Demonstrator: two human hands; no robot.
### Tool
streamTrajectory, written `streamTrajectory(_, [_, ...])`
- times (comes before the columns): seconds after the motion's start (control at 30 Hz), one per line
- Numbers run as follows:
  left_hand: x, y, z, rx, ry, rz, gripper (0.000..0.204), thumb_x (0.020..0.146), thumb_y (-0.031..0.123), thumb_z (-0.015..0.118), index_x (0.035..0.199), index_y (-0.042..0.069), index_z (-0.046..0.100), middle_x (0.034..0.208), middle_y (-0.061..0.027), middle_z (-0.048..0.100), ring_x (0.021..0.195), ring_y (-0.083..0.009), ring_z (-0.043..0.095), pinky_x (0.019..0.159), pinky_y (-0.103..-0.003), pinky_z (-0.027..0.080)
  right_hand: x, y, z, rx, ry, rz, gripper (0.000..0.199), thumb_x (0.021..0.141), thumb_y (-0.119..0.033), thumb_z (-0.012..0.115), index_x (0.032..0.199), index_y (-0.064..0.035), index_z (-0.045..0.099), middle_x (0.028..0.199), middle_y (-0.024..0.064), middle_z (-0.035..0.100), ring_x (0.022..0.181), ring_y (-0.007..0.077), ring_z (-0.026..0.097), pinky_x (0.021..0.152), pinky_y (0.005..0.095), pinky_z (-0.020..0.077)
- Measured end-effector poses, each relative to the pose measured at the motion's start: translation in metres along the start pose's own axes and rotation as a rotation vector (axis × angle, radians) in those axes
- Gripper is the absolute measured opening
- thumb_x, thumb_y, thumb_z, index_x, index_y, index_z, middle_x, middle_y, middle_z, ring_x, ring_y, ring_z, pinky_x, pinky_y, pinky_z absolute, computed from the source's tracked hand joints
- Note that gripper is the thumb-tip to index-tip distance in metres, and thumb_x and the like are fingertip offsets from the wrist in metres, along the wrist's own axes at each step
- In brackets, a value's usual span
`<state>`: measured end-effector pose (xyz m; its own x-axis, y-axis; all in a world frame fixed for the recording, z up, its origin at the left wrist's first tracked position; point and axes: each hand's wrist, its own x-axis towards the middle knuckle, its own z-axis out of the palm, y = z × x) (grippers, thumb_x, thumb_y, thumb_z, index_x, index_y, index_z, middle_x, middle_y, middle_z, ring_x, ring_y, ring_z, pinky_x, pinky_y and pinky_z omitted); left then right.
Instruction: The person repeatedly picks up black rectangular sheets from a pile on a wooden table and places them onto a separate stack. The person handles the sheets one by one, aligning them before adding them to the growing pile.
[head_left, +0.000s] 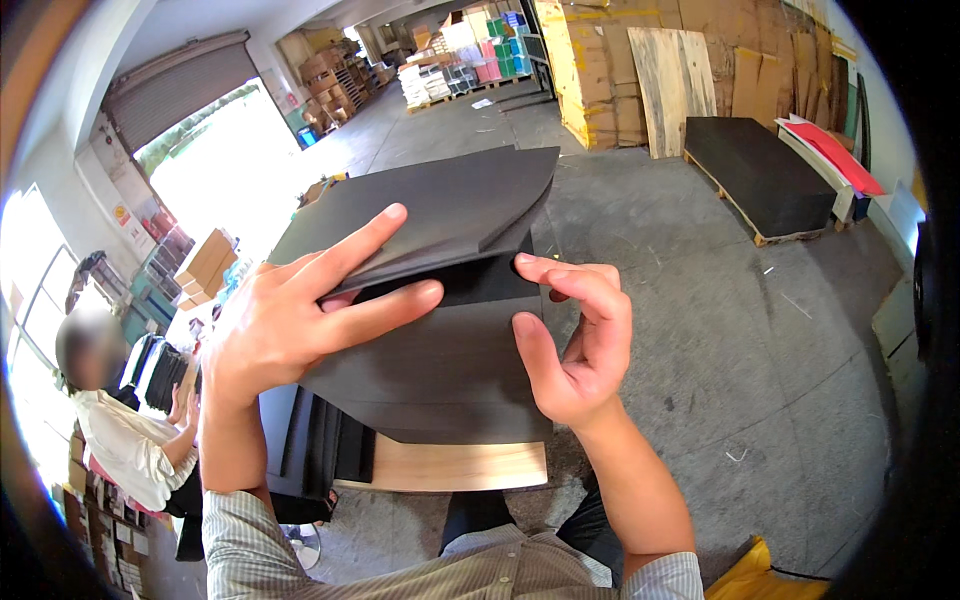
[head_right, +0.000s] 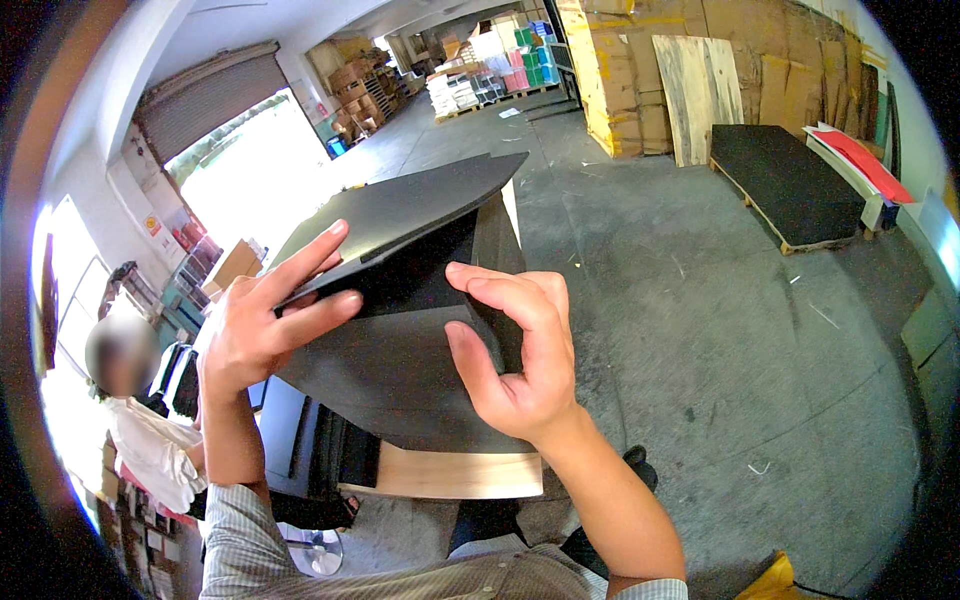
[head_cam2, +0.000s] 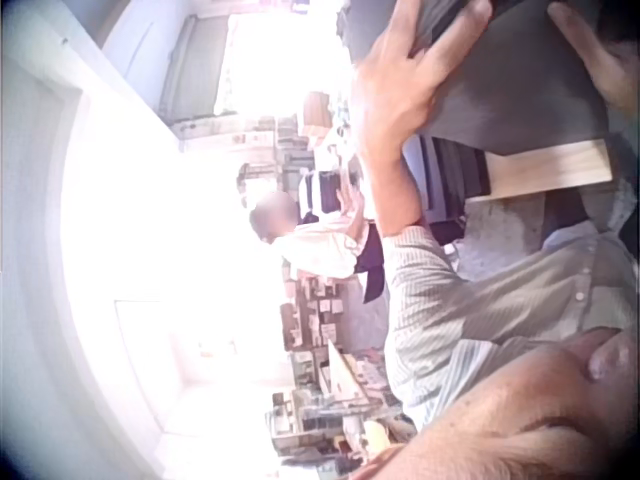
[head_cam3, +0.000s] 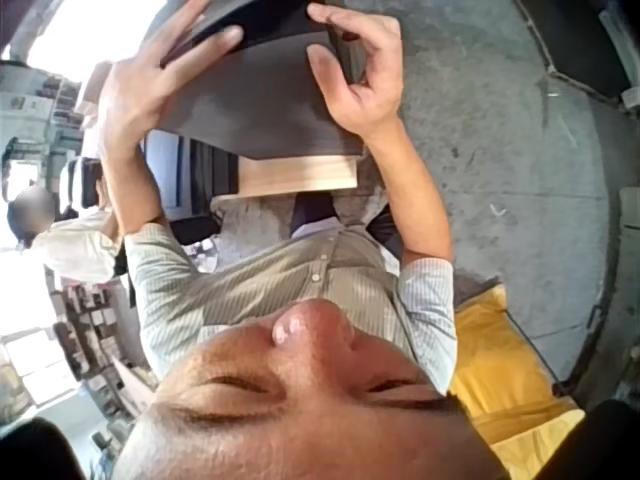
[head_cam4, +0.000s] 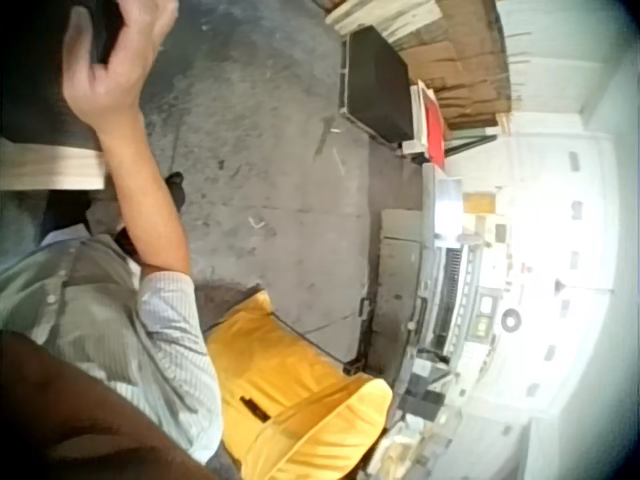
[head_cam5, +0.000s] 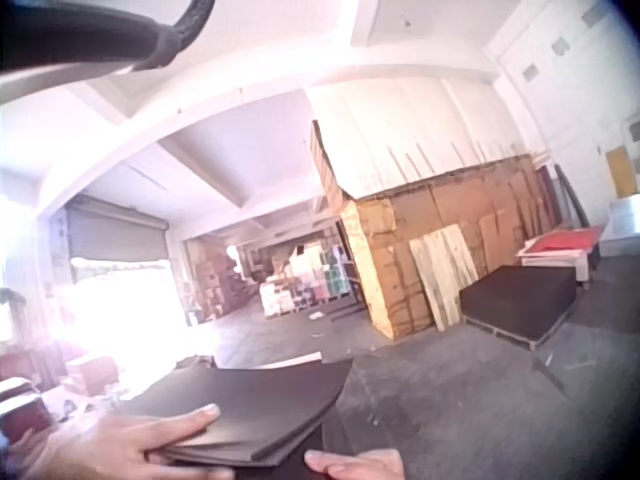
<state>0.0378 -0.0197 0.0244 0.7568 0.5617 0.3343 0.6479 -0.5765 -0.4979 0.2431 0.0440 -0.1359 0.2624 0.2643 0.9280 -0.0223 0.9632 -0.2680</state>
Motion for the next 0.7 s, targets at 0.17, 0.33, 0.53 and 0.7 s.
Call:
streamTrajectory(0.17, [-0.001,-0.012,0.001,-0.111,-0.064,0.050,0.036,0.075,0.008,0.068,0.110,0.012,0.073,0.129,-0.0177,0.062,0.091,-0.0293,0.071,0.066,-0.032,0.056,0.002,0.002,0.000,-0.024,0.001,-0.028,0.039,0.075,0.007,0.071,0.111,0.0013,0.060,0.116,0.0181,0.068,0.097,0.0262,0.060,0.087,0.0350,0.0453])
streamTrajectory(0.33, [0.003,-0.024,0.014,-0.260,0.110,0.120,0.052,0.067,0.033,0.082,0.111,0.006,0.072,0.099,-0.0133,0.070,0.075,-0.0290,0.067,0.062,-0.034,0.051,-0.008,0.002,0.003,-0.079,0.027,-0.036,0.040,0.075,0.006,0.071,0.113,0.0033,0.060,0.123,0.0213,0.065,0.103,0.0292,0.061,0.091,0.0369,0.0462])
streamTrajectory(0.53, [0.006,-0.028,0.013,-0.374,0.074,0.084,0.049,0.069,0.028,0.082,0.110,0.005,0.072,0.080,-0.0118,0.066,0.062,-0.0270,0.061,0.057,-0.034,0.046,-0.016,0.002,0.003,-0.131,0.048,0.013,0.043,0.074,0.004,0.072,0.116,0.0050,0.061,0.126,0.0236,0.063,0.107,0.0325,0.061,0.094,0.0388,0.0452])
streamTrajectory(0.7, [0.006,-0.031,0.008,-0.354,0.027,0.047,0.047,0.067,0.026,0.082,0.110,0.008,0.073,0.076,-0.0109,0.066,0.059,-0.0256,0.060,0.055,-0.033,0.044,-0.025,0.011,0.004,-0.146,-0.005,-0.031,0.038,0.086,0.000,0.064,0.123,0.0054,0.054,0.131,0.0277,0.056,0.118,0.0301,0.055,0.097,0.0366,0.0448])
